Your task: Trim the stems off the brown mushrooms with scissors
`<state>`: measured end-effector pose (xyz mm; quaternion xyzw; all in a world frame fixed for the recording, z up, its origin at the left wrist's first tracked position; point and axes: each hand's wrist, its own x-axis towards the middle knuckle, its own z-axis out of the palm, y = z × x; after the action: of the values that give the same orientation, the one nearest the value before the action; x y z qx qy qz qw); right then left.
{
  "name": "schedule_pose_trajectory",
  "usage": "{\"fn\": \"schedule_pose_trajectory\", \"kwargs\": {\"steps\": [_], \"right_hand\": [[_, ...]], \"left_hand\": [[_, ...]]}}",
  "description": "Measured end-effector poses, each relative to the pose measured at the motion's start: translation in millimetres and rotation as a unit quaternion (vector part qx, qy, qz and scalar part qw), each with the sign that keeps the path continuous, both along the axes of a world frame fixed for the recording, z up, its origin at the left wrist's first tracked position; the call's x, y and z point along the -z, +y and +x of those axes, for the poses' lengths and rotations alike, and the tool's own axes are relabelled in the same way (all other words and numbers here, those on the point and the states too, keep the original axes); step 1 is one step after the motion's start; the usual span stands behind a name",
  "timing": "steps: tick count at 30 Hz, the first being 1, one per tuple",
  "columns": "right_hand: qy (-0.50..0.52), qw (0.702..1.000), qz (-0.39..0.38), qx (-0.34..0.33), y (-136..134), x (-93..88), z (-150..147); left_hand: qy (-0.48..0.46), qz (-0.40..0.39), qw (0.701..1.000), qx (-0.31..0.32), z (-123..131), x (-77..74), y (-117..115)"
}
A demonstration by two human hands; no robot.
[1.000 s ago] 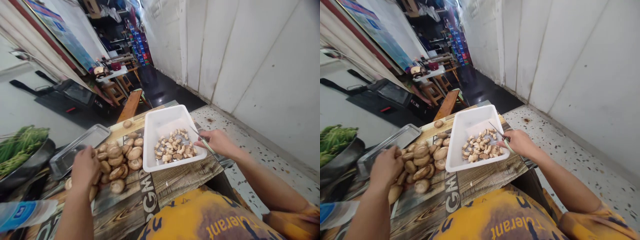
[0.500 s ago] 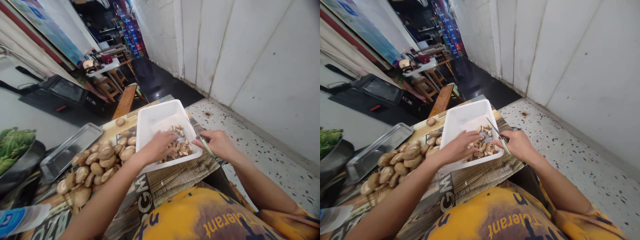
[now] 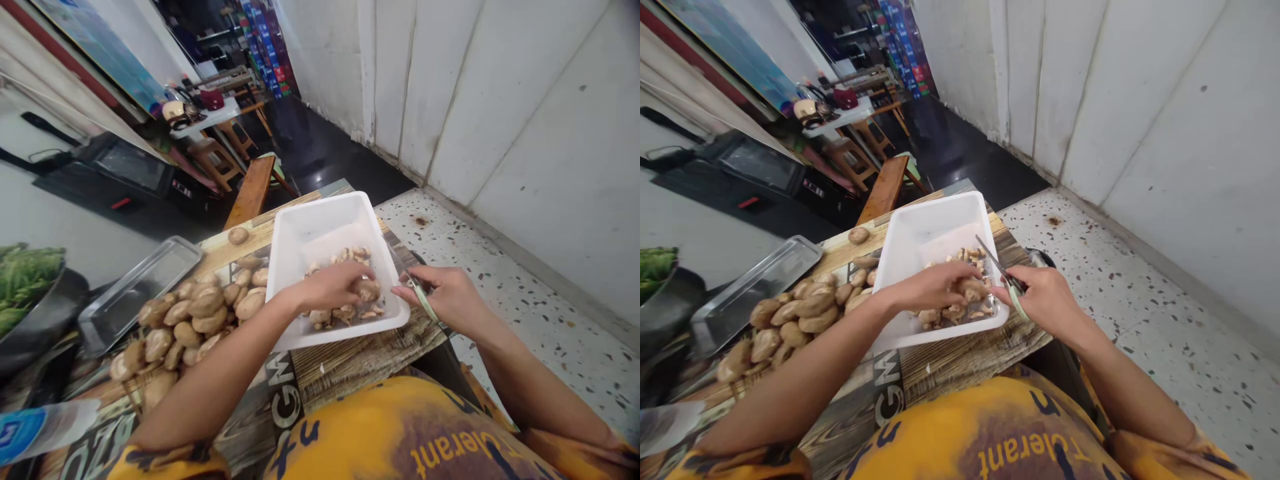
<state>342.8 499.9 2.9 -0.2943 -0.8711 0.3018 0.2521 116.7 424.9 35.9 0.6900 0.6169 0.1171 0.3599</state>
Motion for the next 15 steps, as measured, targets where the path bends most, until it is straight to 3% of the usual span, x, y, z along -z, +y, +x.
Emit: {"fn": "schedule_pose_trajectory", "kwargs": {"steps": [2,4,5,6,8,12,15], "right_hand": [[-0.005,0.998,0.060,0.015,2,2.0,-3],[-0.015,0.989,0.144,0.023,3,2.2,-6],[-0.021,0.983,0.182,0.019,3,1.3,-8],[-0.030,0.976,0.214,0.011,3,-0.5,-10],[-0.056,0.963,0.264,-0.008,1,-6.4,-15],[-0.140,0.934,0.328,-0.034,-5,-22.8,-21],[-0.192,0.913,0.355,-0.054,-9,-34.5,-23]], "left_hand": [[-0.140,0.030,0.975,-0.169,-8,-4.5,-6],[-0.289,0.036,0.903,-0.315,-15,-10.2,-13],[-0.350,0.034,0.866,-0.356,-17,-12.8,-16],[-0.398,0.029,0.837,-0.374,-17,-15.0,-20],[-0.458,0.021,0.809,-0.369,-15,-17.2,-29],[-0.500,0.020,0.804,-0.321,-5,-15.6,-47],[-0.479,0.031,0.811,-0.334,1,-15.4,-58]]}}
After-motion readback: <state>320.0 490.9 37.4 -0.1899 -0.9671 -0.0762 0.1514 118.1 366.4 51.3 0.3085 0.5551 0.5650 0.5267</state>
